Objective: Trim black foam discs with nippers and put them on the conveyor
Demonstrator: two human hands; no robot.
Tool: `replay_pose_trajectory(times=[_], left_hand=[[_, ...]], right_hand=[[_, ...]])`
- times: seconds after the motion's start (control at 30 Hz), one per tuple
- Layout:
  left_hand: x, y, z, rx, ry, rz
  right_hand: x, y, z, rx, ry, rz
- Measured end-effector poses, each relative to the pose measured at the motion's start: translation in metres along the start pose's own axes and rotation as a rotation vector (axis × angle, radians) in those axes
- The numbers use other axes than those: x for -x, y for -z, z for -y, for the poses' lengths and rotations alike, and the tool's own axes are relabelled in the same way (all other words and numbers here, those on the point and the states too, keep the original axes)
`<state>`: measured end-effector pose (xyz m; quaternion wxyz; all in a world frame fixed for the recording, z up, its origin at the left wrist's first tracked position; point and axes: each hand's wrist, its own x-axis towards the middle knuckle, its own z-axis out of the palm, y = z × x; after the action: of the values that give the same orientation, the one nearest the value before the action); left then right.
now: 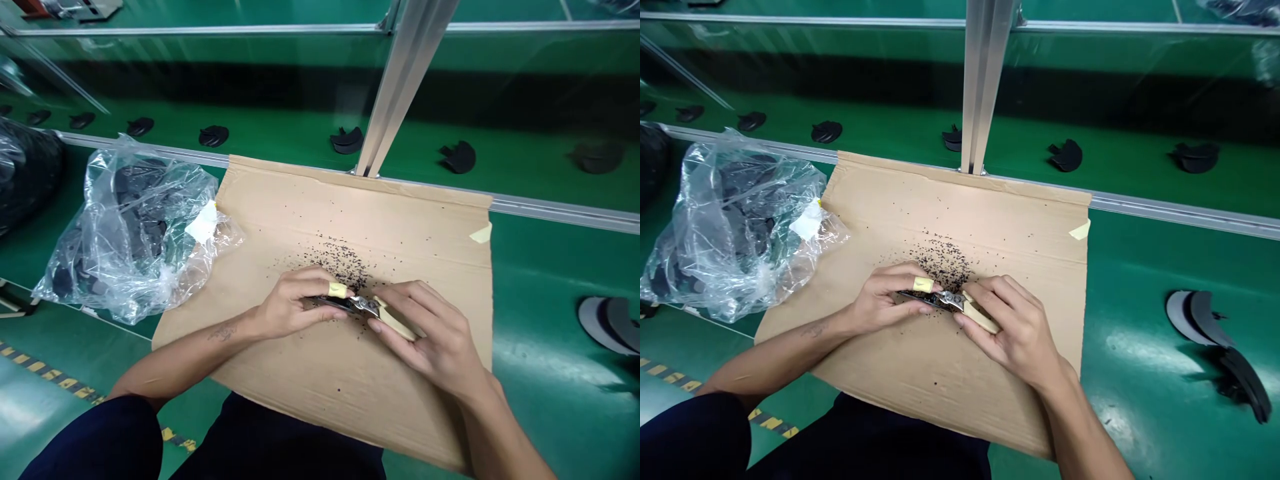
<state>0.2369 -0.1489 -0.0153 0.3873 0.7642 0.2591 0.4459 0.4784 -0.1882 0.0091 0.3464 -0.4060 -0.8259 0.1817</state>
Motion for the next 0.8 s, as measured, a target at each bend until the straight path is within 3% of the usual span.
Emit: replay_pose_trajectory(times=[0.6,0.8], left_hand=[[0.0023,-0.0040,-0.0009,0.030,-0.033,-0.011],[-0.0011,0.0013,-0.0052,-0.091,-0.077,0.036]], right_hand=[[0.0020,0.0013,0.0041,0.146,0.072,-0.041],[-0.0001,0.0010,0.0009,0.401,0.071,-0.090]])
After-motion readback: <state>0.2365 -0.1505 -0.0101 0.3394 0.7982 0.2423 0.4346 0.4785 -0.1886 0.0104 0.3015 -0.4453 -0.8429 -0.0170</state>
